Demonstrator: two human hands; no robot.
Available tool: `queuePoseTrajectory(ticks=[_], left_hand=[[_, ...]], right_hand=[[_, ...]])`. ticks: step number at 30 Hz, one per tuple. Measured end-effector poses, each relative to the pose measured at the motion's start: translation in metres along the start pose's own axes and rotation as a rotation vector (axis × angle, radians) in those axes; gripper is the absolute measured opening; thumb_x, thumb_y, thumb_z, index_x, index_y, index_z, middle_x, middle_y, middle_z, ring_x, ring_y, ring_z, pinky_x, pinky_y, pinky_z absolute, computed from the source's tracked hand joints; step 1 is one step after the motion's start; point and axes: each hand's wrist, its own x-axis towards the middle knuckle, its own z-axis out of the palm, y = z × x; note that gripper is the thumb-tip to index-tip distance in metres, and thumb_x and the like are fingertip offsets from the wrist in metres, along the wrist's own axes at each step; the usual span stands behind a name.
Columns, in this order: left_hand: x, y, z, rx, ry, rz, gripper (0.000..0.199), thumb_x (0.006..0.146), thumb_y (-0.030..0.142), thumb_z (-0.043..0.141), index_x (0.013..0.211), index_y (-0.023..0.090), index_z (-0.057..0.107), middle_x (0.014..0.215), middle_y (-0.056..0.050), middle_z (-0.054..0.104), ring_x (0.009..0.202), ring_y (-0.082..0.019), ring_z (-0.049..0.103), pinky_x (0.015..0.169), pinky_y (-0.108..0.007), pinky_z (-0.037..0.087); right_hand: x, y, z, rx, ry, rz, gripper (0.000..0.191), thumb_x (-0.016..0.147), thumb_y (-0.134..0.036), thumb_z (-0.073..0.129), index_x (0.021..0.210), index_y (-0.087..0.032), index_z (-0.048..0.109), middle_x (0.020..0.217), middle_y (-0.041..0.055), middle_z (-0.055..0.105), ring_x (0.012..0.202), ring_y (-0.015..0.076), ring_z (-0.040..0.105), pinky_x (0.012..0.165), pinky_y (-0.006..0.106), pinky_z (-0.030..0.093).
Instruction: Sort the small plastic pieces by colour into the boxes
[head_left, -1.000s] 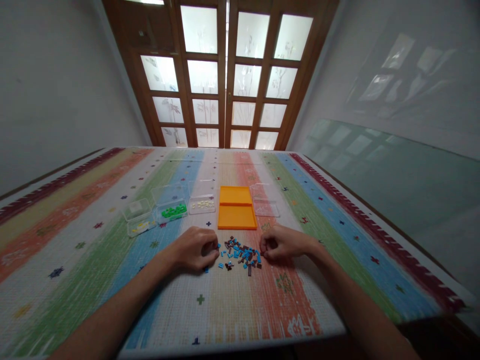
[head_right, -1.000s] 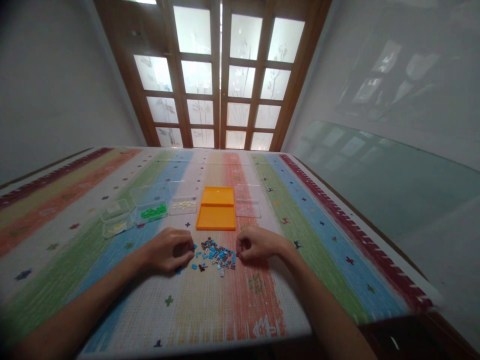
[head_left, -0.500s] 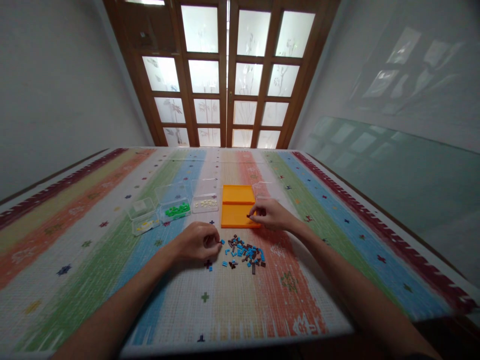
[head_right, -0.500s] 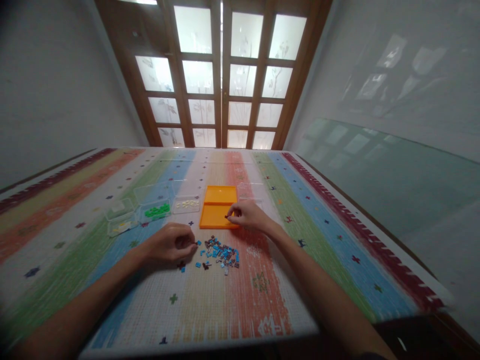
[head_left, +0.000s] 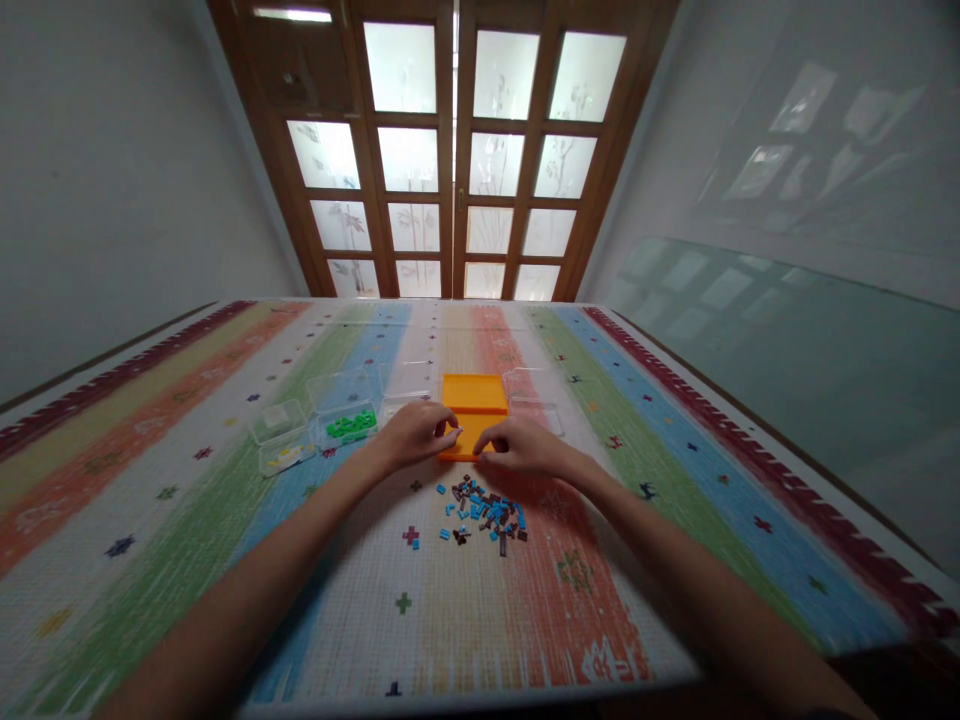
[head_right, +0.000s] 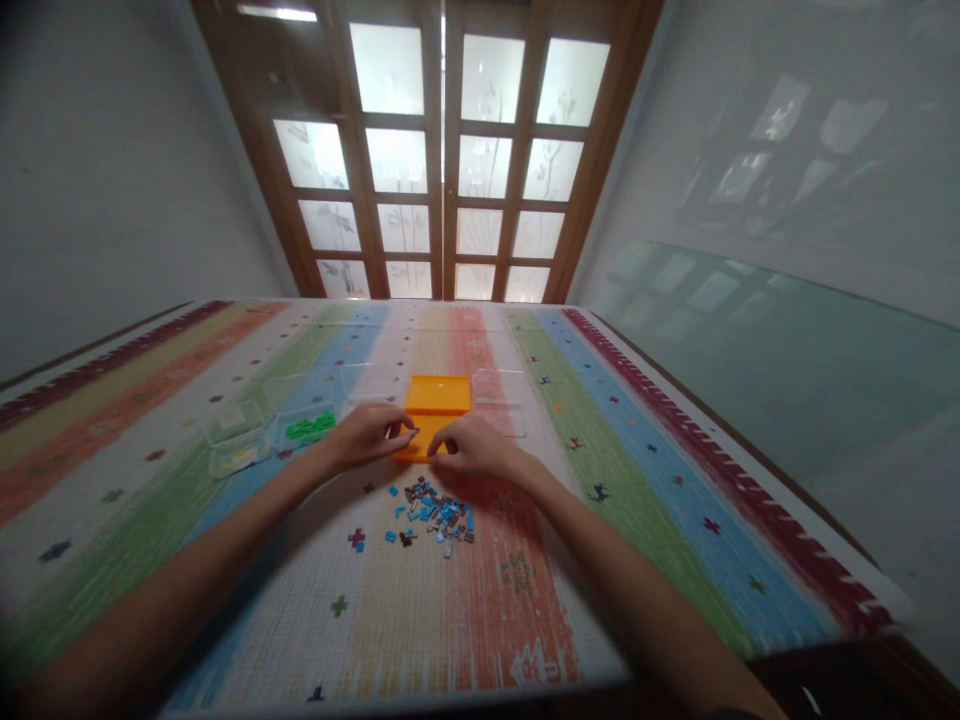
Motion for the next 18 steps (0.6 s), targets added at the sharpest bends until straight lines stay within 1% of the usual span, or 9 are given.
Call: queuePoseTrajectory(ticks=[1,3,7,10,14,18], left_hand=[[0.006,0.000,0.003,0.049,-0.047,-0.023,0.014,0.082,0.019,0.061,0.087,0.014,0.073,0.067,-0.003,0.069,0.061,-0.014,0.059,0.063,-0.024,0.043],[0.017,-0.001,0.010,0.067,-0.084,-0.030,0.015,0.081,0.019,0.062,0.085,0.015,0.075,0.066,-0.004,0.070,0.061,-0.015,0.060,0.063,-0.025,0.043],[0.032,-0.003,0.021,0.074,-0.145,-0.035,0.016,0.077,0.016,0.061,0.077,0.014,0.077,0.070,-0.008,0.073,0.060,-0.015,0.061,0.060,-0.025,0.041],[0.037,-0.002,0.025,0.070,-0.163,-0.052,0.017,0.076,0.014,0.060,0.073,0.015,0.077,0.070,-0.009,0.074,0.059,-0.015,0.060,0.058,-0.025,0.041],[0.039,0.000,0.025,0.053,-0.161,-0.079,0.021,0.080,0.016,0.058,0.071,0.013,0.076,0.066,-0.011,0.072,0.056,-0.016,0.058,0.057,-0.026,0.039],[0.038,0.001,0.023,0.020,-0.168,-0.079,0.022,0.080,0.014,0.057,0.072,0.013,0.077,0.066,-0.010,0.073,0.053,-0.014,0.055,0.055,-0.025,0.035]], right_hand=[[-0.003,-0.004,0.003,0.021,-0.044,-0.040,0.022,0.080,-0.014,0.064,0.094,-0.017,0.081,0.068,0.0024,0.072,0.054,0.0094,0.053,0.055,0.021,0.034],[-0.007,-0.010,0.009,0.047,-0.103,-0.086,0.024,0.080,-0.012,0.063,0.095,-0.018,0.080,0.073,0.0033,0.075,0.058,0.0107,0.058,0.057,0.021,0.037],[-0.014,-0.014,0.015,0.053,-0.136,-0.102,0.027,0.081,-0.011,0.061,0.098,-0.019,0.080,0.081,0.0048,0.077,0.065,0.0134,0.063,0.063,0.023,0.041],[-0.017,-0.013,0.012,0.044,-0.138,-0.068,0.024,0.080,-0.010,0.060,0.093,-0.018,0.079,0.077,0.0044,0.076,0.061,0.0127,0.061,0.059,0.023,0.038],[-0.021,-0.011,0.007,0.058,-0.152,-0.042,0.022,0.077,-0.009,0.061,0.088,-0.017,0.078,0.075,0.0036,0.074,0.062,0.0123,0.059,0.059,0.023,0.037],[-0.023,-0.006,-0.002,0.100,-0.233,-0.030,0.019,0.076,-0.010,0.062,0.085,-0.016,0.078,0.073,0.0030,0.073,0.059,0.0112,0.057,0.057,0.022,0.036]])
